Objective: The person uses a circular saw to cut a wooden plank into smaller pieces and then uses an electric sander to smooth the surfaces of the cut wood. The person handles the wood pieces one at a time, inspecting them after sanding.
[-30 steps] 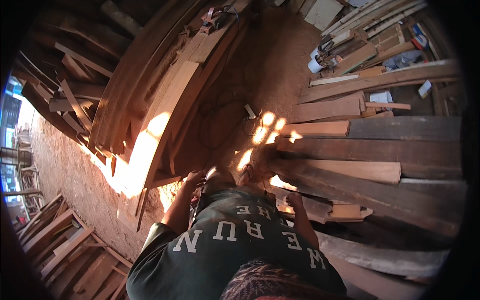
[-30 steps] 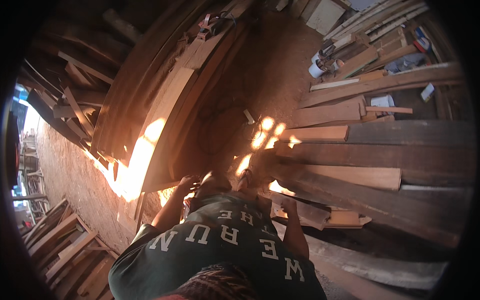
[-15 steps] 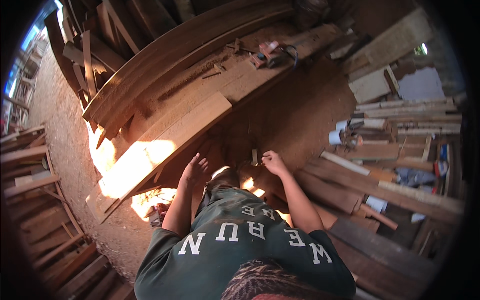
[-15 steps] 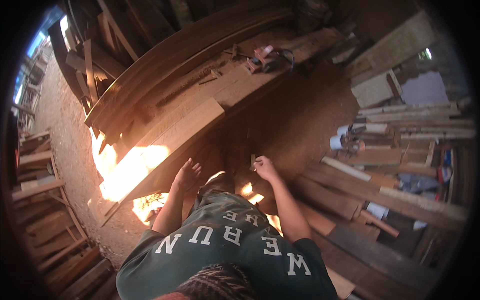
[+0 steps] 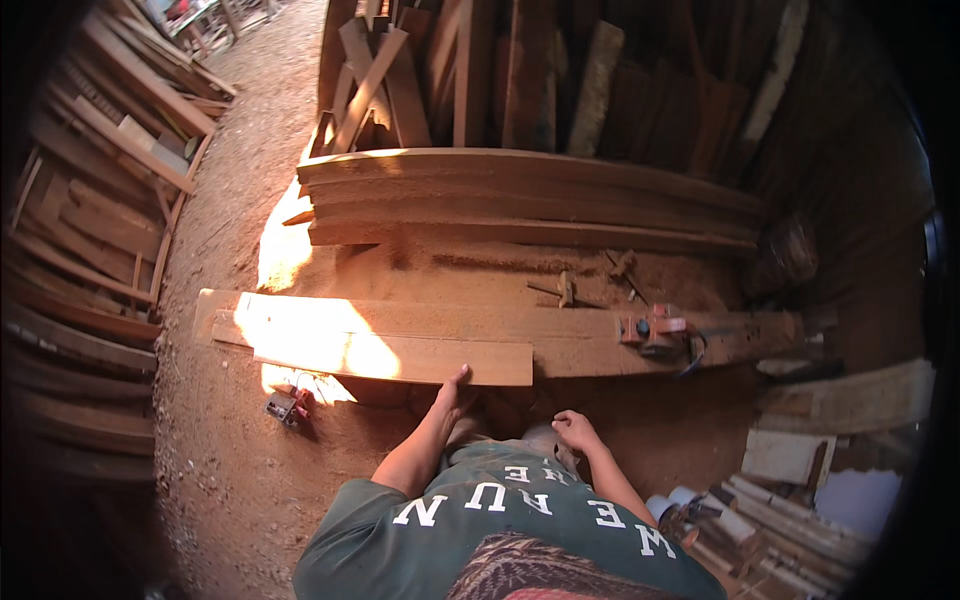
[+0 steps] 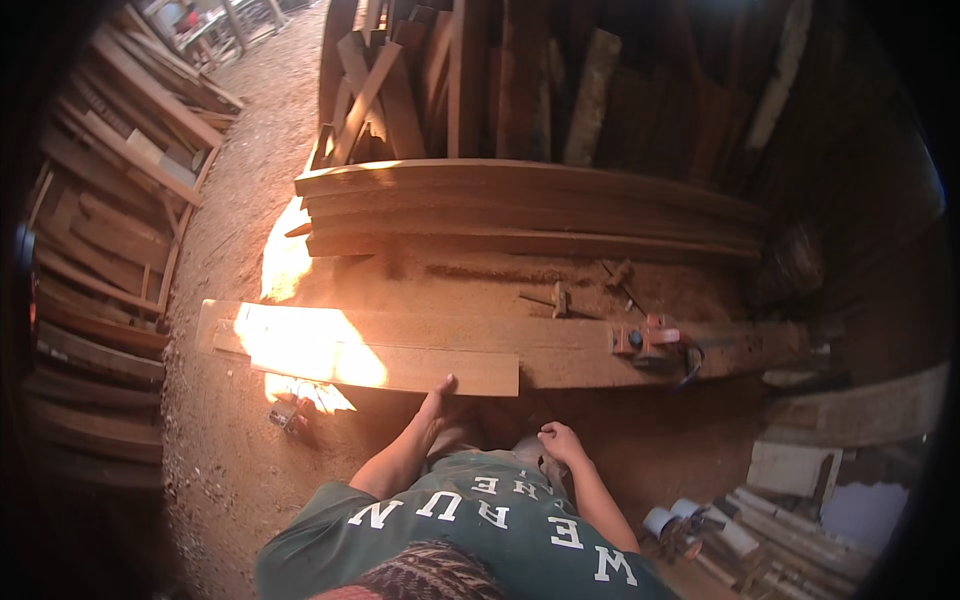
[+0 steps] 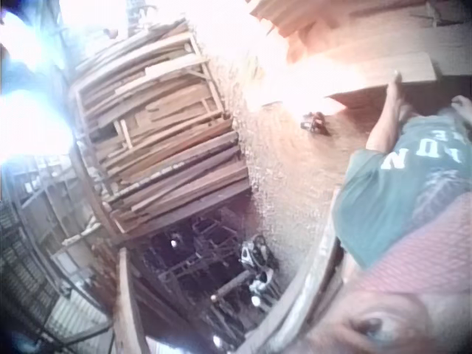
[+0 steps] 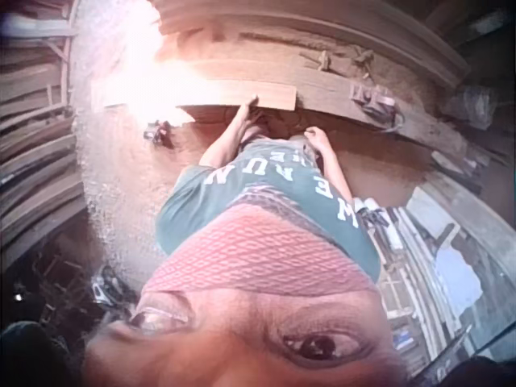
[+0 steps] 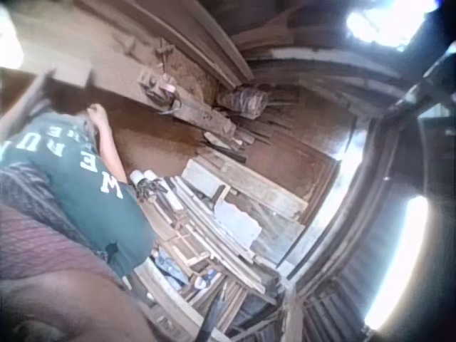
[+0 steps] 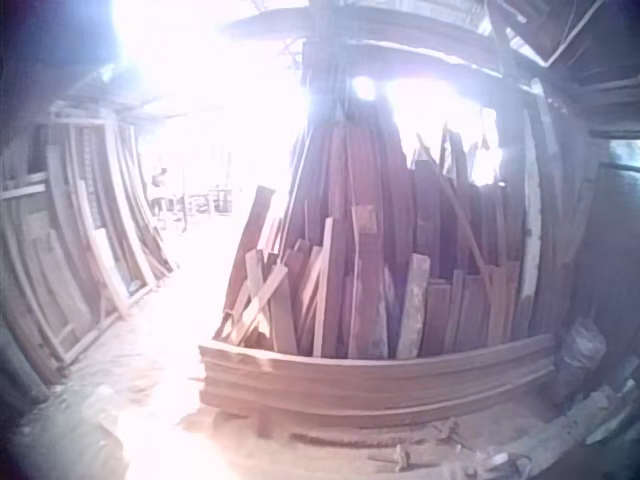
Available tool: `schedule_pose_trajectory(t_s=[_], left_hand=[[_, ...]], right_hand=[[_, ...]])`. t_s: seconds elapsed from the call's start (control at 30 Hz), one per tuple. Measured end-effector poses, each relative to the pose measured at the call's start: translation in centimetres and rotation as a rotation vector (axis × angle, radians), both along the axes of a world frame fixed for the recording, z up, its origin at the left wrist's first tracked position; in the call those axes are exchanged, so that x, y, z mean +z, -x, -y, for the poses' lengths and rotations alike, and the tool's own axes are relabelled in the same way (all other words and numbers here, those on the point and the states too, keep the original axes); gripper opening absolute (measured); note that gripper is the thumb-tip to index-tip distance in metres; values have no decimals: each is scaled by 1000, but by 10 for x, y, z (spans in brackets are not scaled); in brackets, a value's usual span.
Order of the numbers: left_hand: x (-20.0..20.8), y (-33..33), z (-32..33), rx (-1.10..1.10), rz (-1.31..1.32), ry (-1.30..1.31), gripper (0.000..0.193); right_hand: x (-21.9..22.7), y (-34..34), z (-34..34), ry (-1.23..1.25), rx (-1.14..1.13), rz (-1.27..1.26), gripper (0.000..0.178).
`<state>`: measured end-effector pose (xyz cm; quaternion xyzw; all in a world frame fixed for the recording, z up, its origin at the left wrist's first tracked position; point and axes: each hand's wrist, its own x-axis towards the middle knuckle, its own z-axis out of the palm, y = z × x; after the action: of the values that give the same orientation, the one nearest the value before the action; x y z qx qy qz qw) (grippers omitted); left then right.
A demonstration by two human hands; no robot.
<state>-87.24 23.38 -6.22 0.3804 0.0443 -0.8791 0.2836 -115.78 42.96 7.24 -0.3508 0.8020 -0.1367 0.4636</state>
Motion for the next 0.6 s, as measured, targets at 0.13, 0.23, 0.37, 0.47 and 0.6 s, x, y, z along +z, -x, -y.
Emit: schedule_pose_trajectory(t_s=[0.13, 0.23, 0.37, 0.47, 0.6], left_hand=[[15, 13, -8, 145, 235, 59, 50], [67, 24, -20, 117, 592, 3, 60], [109, 22, -28, 192, 1107, 25, 81], [144, 44, -16, 138, 1550, -110, 102], [179, 63, -20, 32, 1860, -140, 87]], right_hand=[[36, 50, 48, 7, 224, 11, 40], [44, 96, 81, 83, 339, -5, 42], [42, 144, 123, 164, 372, 92, 43], [43, 188, 154, 188, 413, 50, 44], [50, 222, 173, 190, 550, -22, 42]])
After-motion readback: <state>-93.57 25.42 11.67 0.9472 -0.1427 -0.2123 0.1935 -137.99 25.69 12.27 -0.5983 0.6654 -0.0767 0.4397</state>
